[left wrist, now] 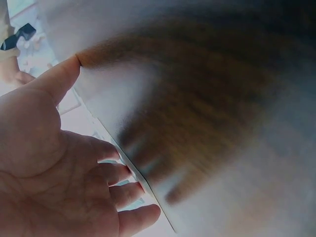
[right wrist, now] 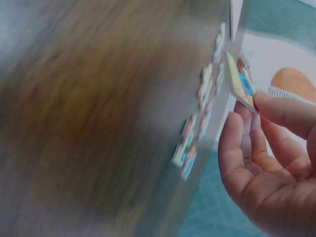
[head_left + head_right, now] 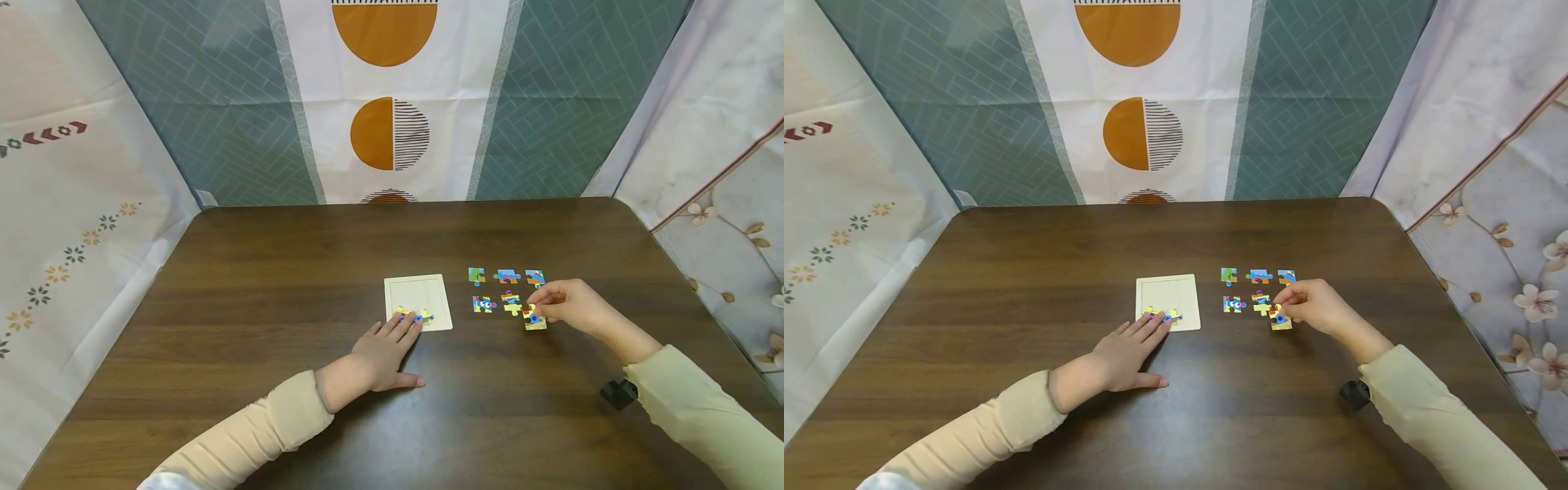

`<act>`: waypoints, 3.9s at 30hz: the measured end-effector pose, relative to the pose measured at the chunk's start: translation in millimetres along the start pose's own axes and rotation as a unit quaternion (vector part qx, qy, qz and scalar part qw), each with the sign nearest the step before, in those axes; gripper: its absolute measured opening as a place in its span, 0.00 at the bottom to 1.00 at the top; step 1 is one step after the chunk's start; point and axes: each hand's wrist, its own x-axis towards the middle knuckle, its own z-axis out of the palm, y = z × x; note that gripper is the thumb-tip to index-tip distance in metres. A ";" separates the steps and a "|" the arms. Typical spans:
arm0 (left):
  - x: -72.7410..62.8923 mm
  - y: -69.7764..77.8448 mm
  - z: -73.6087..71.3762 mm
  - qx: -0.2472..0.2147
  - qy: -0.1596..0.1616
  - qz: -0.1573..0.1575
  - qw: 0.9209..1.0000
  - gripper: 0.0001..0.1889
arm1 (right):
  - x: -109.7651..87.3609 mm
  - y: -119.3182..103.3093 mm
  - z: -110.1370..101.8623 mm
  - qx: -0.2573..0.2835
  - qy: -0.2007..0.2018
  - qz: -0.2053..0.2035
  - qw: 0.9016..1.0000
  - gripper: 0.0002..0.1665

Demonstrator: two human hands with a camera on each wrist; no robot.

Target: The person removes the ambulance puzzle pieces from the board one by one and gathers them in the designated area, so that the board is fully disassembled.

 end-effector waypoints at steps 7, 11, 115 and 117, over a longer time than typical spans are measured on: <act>0.3 -0.3 0.4 -0.002 -0.001 -0.001 1.000 0.47 | -1.4 18.4 -8.6 -0.014 -0.014 0.014 1.000 0.14; 0.3 -0.5 0.1 0.000 -0.002 -0.004 1.000 0.47 | -0.9 27.0 -10.8 -0.011 -0.030 0.027 0.999 0.14; -14.4 -16.6 -5.7 -0.069 -0.049 -0.006 0.996 0.45 | 67.3 -82.8 110.4 -0.066 -0.081 -0.106 0.989 0.12; -14.4 -16.1 -5.7 -0.065 -0.050 -0.008 0.997 0.45 | 67.8 -82.9 110.2 -0.062 -0.081 -0.113 0.988 0.12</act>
